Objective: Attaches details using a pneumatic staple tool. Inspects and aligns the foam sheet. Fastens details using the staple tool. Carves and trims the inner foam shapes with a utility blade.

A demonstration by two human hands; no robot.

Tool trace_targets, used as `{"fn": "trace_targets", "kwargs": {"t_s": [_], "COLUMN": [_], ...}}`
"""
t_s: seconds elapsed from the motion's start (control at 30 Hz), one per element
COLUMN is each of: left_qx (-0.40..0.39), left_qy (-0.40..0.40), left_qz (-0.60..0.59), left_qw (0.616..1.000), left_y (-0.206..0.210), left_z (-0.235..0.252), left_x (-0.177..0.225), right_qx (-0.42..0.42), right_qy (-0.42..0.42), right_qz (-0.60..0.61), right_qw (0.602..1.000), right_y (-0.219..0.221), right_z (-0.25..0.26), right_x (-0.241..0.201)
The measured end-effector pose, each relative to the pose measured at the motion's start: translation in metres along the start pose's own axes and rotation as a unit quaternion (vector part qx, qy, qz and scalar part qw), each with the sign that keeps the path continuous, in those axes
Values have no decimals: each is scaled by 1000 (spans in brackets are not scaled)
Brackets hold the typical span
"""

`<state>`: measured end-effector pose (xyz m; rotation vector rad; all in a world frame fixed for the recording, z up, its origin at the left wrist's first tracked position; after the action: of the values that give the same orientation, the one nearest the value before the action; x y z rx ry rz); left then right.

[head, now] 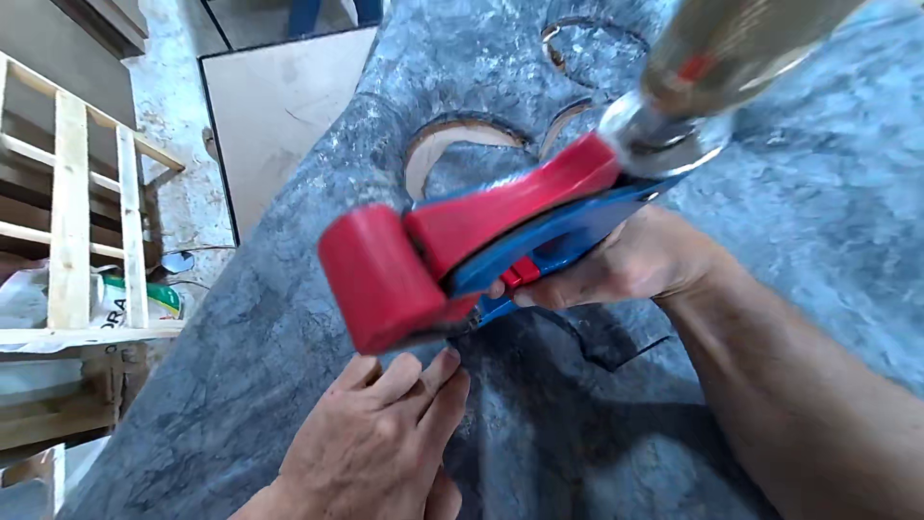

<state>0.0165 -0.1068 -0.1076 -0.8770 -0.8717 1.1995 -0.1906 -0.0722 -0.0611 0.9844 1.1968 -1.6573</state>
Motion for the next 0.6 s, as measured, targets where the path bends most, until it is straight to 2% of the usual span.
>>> {"fn": "trace_targets", "kwargs": {"t_s": [0.1,0.3,0.47,0.6], "left_qx": [23,49,59,50], "left_qy": [9,11,14,14], "left_qz": [9,-25,-19,-20], "left_qw": [1000,998,998,998], "left_y": [-2,-1,-4,-2], "left_z": [1,-8,-5,-3], "left_x": [-1,-5,1,3], "right_qx": [-21,-22,-12,-3], "right_qy": [8,0,2,-17], "right_qz": [4,-88,-22,-22], "right_qw": [1000,996,1000,1000], "right_y": [-1,-7,0,-3], "right_z": [8,2,1,2], "right_x": [-1,-7,-2,-3]}}
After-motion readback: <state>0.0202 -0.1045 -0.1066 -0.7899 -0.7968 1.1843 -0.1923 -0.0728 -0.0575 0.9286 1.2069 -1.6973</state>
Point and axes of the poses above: each hand's wrist, its own z-axis towards the middle knuckle, its own y-axis out of the palm, x = y × z, the point moved 7 cm from there along z, towards the middle knuckle, and after that the axes turned 10 degrees about x, right-handed, at the moved point
